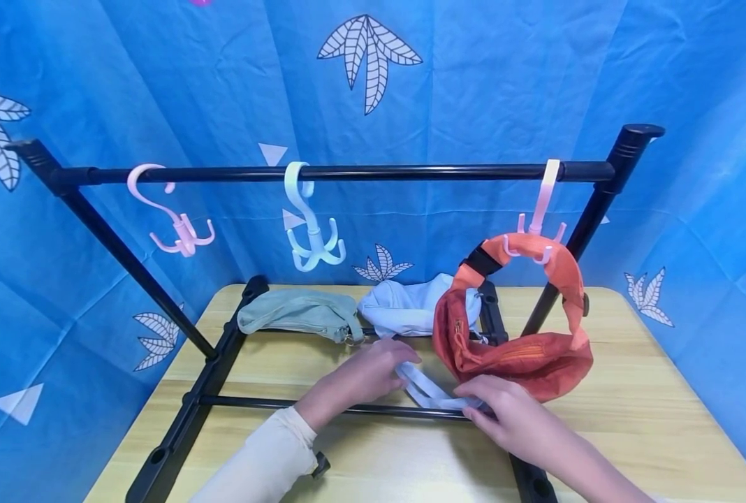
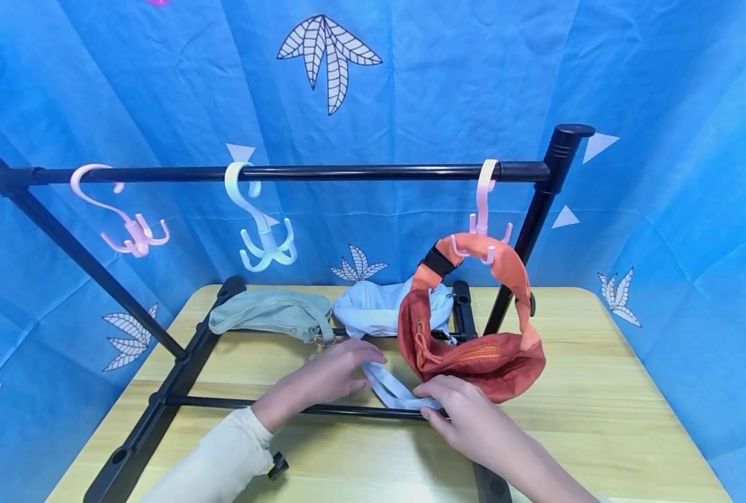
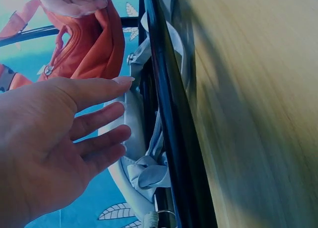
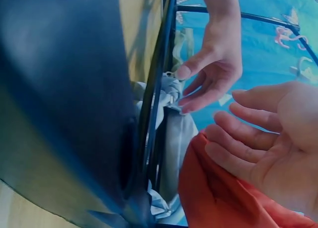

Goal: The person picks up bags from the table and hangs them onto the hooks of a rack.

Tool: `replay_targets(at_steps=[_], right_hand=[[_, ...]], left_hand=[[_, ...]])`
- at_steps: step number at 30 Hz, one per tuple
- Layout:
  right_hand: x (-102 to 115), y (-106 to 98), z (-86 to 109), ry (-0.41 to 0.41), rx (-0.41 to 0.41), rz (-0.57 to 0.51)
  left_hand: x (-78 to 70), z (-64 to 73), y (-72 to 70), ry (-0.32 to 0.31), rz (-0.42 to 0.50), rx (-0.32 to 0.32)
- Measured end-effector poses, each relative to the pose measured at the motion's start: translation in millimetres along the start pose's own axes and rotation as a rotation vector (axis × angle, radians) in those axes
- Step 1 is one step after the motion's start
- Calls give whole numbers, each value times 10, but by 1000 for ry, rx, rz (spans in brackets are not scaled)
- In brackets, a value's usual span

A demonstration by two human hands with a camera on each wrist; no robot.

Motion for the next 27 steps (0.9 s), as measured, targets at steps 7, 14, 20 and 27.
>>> replay_targets(at_steps=[7,14,20,27], right_hand=[[45,96,-27,-35,8,23],[47,192,-60,-32,50,46],[32,325,-105,-14,171,68],[37,411,-163,-35,242,81]], left_hand=[[-32,-2,50,45,-39,-2],[-52,-10,94,93,-83,-7],[-69,-35,151,137,-113,-1],[-60,-42,193,138,-173,25]])
Point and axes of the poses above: each hand's wrist, its own z-axis away from the middle knuckle, its own y-axis out of the palm, x = y × z, the point moved 10 cm from there along -z, towards the middle knuckle, and after that the axes turned 13 degrees about z, right-handed, at the moved point
